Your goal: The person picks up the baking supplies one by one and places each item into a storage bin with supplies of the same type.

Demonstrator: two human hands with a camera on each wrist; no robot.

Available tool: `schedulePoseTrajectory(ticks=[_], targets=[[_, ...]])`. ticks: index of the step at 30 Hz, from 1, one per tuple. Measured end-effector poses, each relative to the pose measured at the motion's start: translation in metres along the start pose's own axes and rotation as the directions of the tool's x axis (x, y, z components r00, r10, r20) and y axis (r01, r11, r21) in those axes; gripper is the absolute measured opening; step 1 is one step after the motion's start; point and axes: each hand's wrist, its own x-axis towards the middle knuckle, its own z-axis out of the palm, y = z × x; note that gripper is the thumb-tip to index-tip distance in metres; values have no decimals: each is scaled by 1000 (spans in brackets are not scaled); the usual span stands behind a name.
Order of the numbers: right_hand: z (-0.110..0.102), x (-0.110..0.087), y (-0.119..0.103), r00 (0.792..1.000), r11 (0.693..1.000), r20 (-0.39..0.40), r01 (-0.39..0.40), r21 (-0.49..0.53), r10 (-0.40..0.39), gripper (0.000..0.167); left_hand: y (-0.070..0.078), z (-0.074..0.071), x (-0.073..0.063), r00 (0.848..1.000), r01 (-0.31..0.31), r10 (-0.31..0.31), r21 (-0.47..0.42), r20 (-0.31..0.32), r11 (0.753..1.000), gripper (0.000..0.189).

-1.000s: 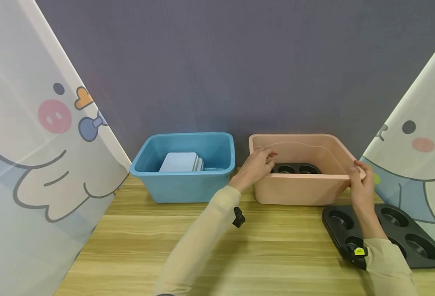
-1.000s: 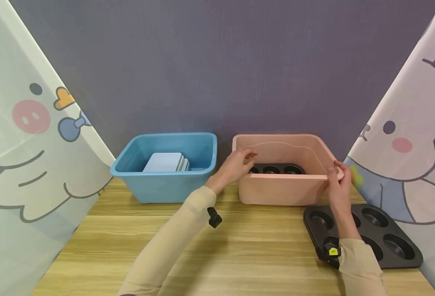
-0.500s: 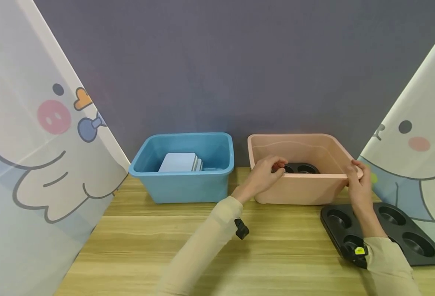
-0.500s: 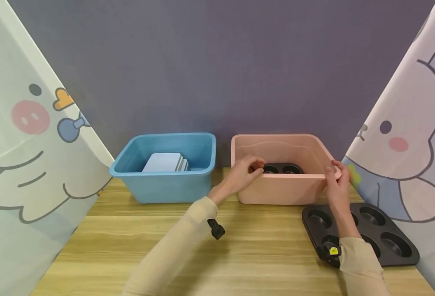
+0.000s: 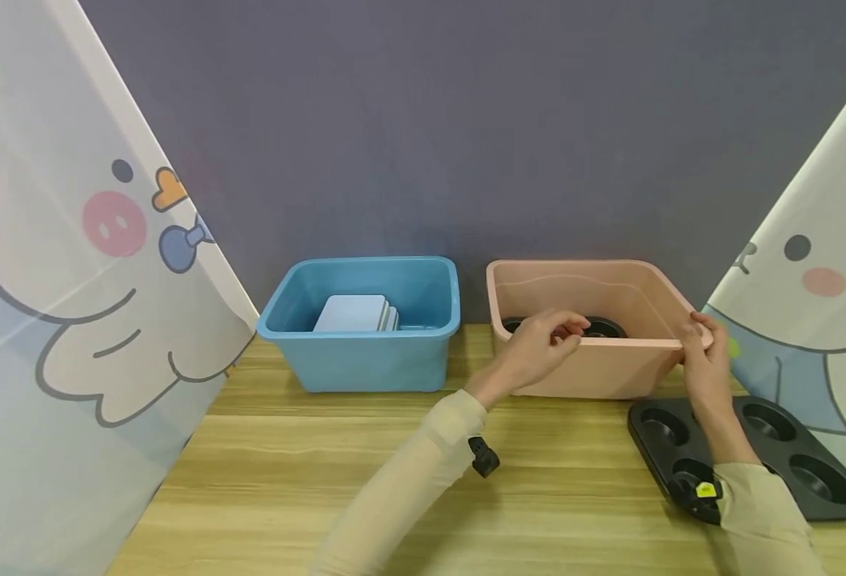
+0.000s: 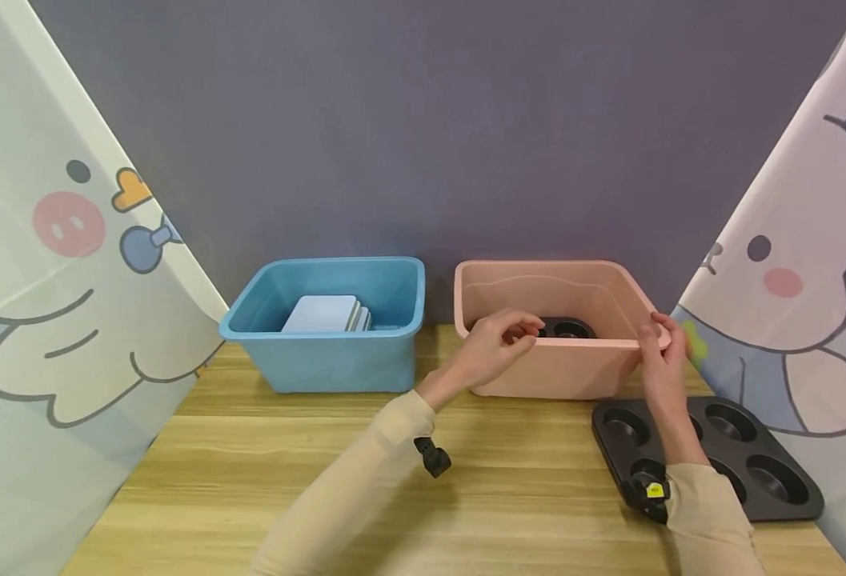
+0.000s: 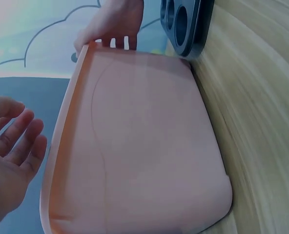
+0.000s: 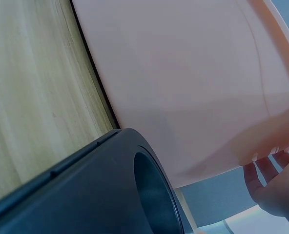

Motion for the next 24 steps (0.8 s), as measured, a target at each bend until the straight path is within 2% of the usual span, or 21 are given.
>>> schedulePoseTrajectory(ticks=[3, 8, 18, 24], targets=[[-1, -1, 0, 1000, 1000, 1, 1, 11, -1, 31, 2, 4, -1, 999, 7, -7, -3, 35, 1000, 25], [-1, 0, 0, 1000, 999, -3, 5, 45, -5, 29, 3, 12, -3, 999, -1, 1, 6, 53, 1000, 26], [-1, 0, -1, 1000, 999, -1, -5, -41, 5, 31, 0, 27, -6, 997, 25, -26, 23, 69, 999, 25], [-1, 0, -2, 1000, 1000, -4, -5, -28, 5, 29, -3, 41, -8, 996, 44, -45, 14, 77, 999, 25]])
